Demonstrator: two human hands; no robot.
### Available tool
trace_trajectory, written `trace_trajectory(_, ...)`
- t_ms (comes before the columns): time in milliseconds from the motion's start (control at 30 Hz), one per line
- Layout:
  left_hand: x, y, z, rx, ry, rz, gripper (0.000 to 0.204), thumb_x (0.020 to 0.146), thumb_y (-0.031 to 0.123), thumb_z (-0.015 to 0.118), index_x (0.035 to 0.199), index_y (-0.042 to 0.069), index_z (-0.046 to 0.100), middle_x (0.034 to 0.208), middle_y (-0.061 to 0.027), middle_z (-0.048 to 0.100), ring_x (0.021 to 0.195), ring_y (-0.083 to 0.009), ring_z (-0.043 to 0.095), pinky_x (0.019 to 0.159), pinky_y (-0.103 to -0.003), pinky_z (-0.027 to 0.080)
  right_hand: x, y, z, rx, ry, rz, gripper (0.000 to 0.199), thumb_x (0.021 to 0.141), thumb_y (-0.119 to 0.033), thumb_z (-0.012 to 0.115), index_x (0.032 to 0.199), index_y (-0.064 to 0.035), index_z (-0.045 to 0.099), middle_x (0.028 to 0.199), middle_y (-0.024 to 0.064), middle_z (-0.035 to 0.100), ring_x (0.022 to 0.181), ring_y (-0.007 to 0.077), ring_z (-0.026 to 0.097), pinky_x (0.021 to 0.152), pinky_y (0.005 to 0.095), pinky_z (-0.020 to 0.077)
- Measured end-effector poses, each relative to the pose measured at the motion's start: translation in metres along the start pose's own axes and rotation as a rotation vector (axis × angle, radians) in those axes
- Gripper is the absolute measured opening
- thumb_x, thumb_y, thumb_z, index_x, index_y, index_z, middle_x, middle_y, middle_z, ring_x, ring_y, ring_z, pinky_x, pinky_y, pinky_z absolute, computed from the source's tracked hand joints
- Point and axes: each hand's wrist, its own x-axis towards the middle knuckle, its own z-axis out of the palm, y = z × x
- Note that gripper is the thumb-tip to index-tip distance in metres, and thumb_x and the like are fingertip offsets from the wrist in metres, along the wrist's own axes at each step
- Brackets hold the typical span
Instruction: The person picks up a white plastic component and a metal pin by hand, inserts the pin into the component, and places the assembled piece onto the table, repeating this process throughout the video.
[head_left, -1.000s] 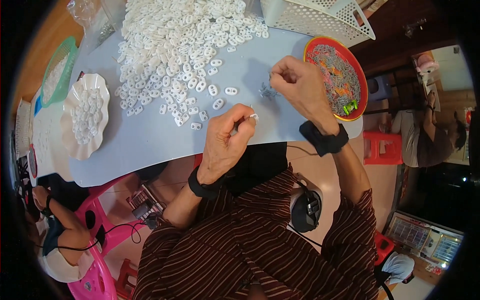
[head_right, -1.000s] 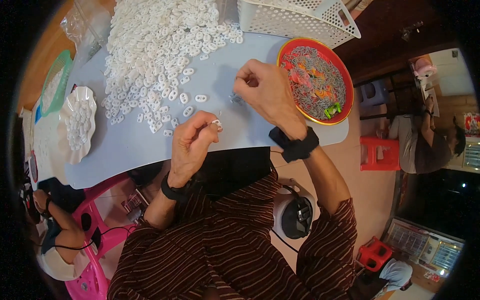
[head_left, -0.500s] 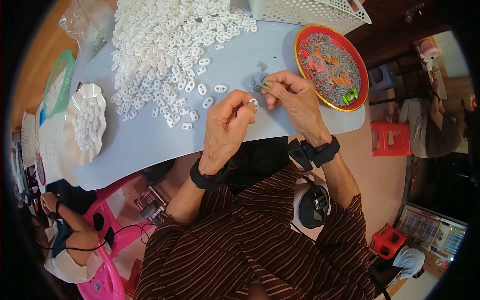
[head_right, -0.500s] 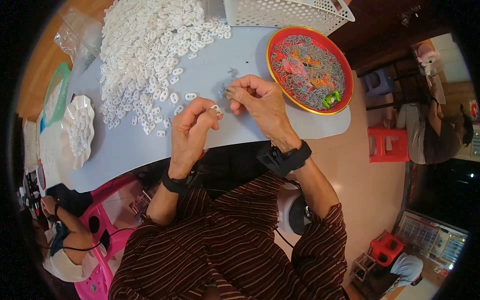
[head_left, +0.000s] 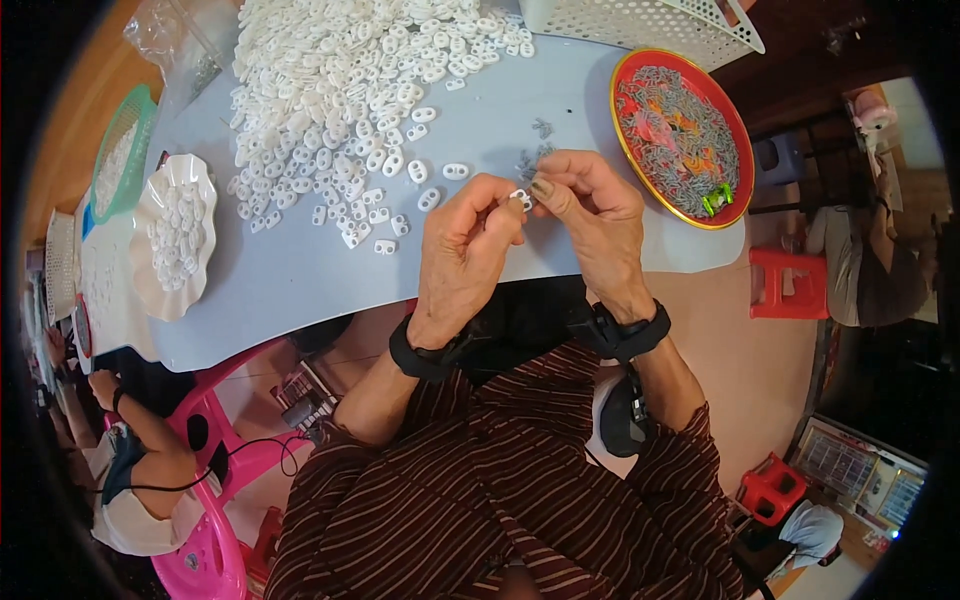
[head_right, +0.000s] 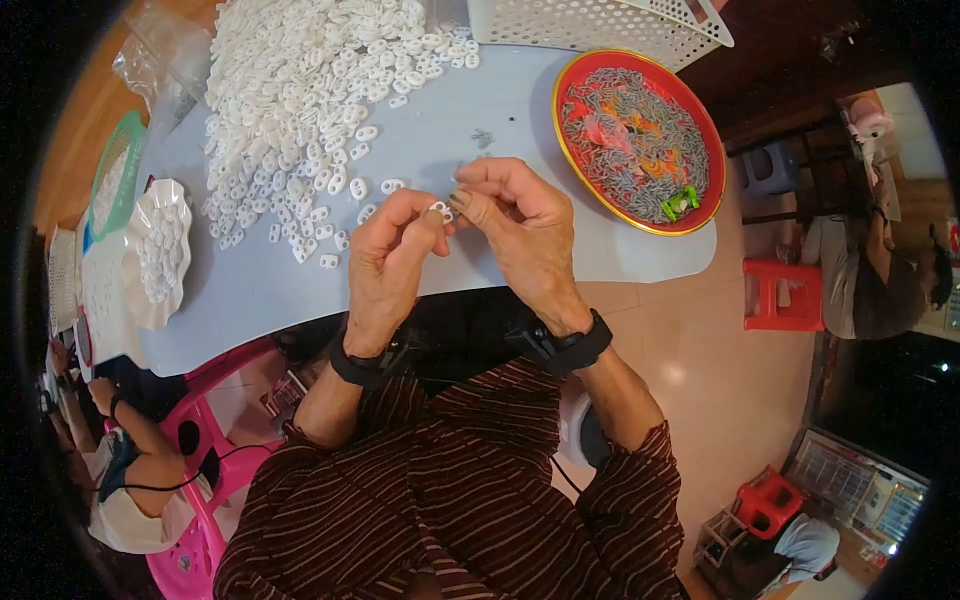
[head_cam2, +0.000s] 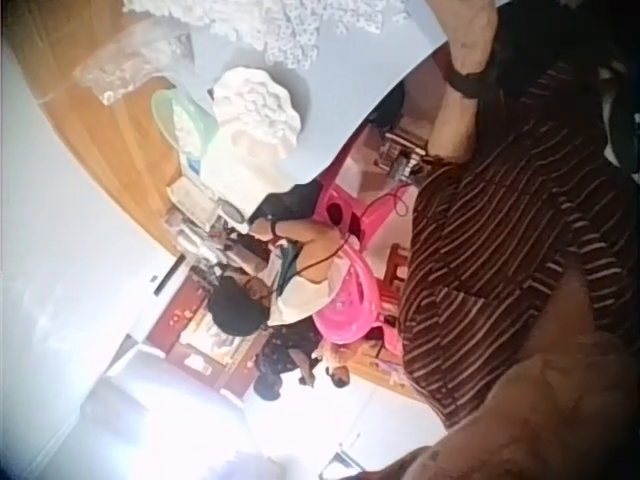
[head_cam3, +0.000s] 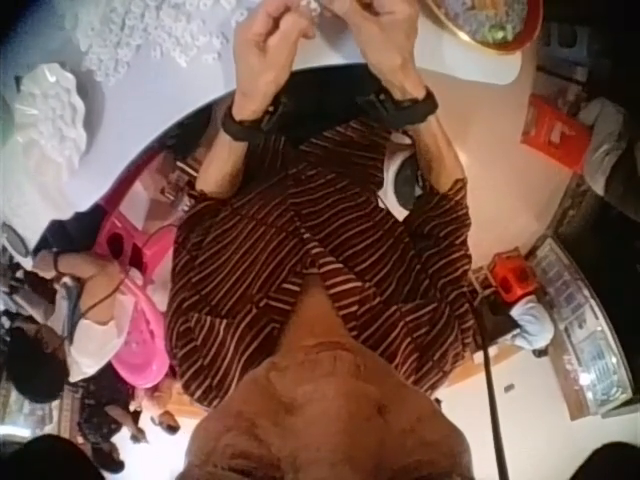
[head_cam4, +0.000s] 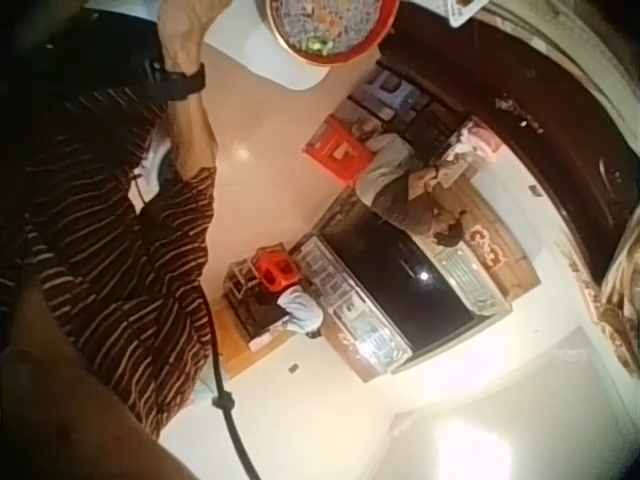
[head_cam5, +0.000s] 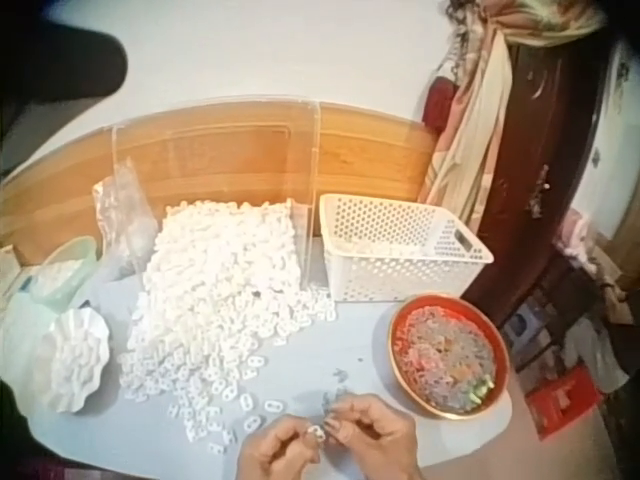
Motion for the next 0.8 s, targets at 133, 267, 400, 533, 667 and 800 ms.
trace_trajectory(133, -0.0007, -0.0018, -0.0011, -0.003, 0.006, -0.017, 0.011, 0.092, 0.010, 0.054, 0.086, 0.000, 0.057, 0.069, 0.0018, 0.055, 0.063, -0.0037, 0.049, 0.056, -0.020, 0.039, -0.0003, 0.0013, -0.0003, -0.001, 0.010, -0.023, 0.017, 0.087, -0.002, 0.065, 0.103, 0.0031, 0.061, 0.087, 0.0077, 0.067, 0.074, 0.0115, 0.063, 0.068, 0.0235, 0.0535)
trace_trajectory(267, -0.0001, -0.0013, 0.0007, 0.004, 0.009, -0.008, 0.012, 0.092, 0.010, 0.054, 0.086, 0.000, 0.057, 0.068, 0.0015, 0.055, 0.062, -0.0034, 0.049, 0.056, -0.020, 0.038, -0.0017, 0.0031, -0.0002, 0.008, 0.012, -0.004, 0.018, 0.087, -0.002, 0.065, 0.103, 0.0032, 0.061, 0.087, 0.0077, 0.067, 0.074, 0.0116, 0.064, 0.069, 0.0238, 0.0536)
trace_trajectory(400, -0.0003, -0.0010, 0.0012, 0.007, 0.009, 0.011, 0.012, 0.092, 0.010, 0.054, 0.086, -0.001, 0.057, 0.068, 0.0007, 0.057, 0.062, -0.0034, 0.050, 0.056, -0.019, 0.039, -0.0029, 0.0038, 0.0017, 0.000, 0.016, -0.050, 0.018, 0.087, -0.002, 0.065, 0.104, 0.0030, 0.061, 0.087, 0.0076, 0.067, 0.074, 0.0113, 0.063, 0.068, 0.0238, 0.0528)
trace_trajectory(533, 0.0002, -0.0027, 0.0009, 0.018, -0.002, -0.009, 0.011, 0.091, 0.009, 0.054, 0.086, -0.001, 0.058, 0.068, 0.0003, 0.058, 0.062, -0.0036, 0.051, 0.056, -0.020, 0.040, -0.0038, 0.0057, 0.0017, -0.014, 0.022, -0.072, 0.018, 0.087, -0.003, 0.065, 0.103, 0.0031, 0.061, 0.087, 0.0071, 0.067, 0.075, 0.0108, 0.063, 0.068, 0.0235, 0.0525)
trace_trajectory(667, -0.0006, -0.0018, 0.0013, 0.041, -0.021, -0.016, 0.011, 0.092, 0.008, 0.054, 0.088, -0.001, 0.059, 0.072, -0.0008, 0.059, 0.066, -0.0048, 0.052, 0.061, -0.021, 0.042, -0.0047, 0.0075, 0.0014, -0.019, 0.035, -0.077, 0.019, 0.087, -0.003, 0.065, 0.104, 0.0030, 0.061, 0.086, 0.0068, 0.067, 0.075, 0.0103, 0.062, 0.068, 0.0230, 0.0519)
trace_trajectory(800, -0.0008, -0.0040, -0.0024, 0.064, -0.080, -0.039, 0.010, 0.093, 0.010, 0.055, 0.090, 0.000, 0.060, 0.077, -0.0009, 0.060, 0.069, -0.0052, 0.052, 0.064, -0.020, 0.041, -0.0041, 0.0063, -0.0047, -0.061, -0.004, -0.063, 0.015, 0.087, -0.004, 0.066, 0.099, 0.0029, 0.063, 0.084, 0.0051, 0.066, 0.074, 0.0083, 0.060, 0.067, 0.0213, 0.0498)
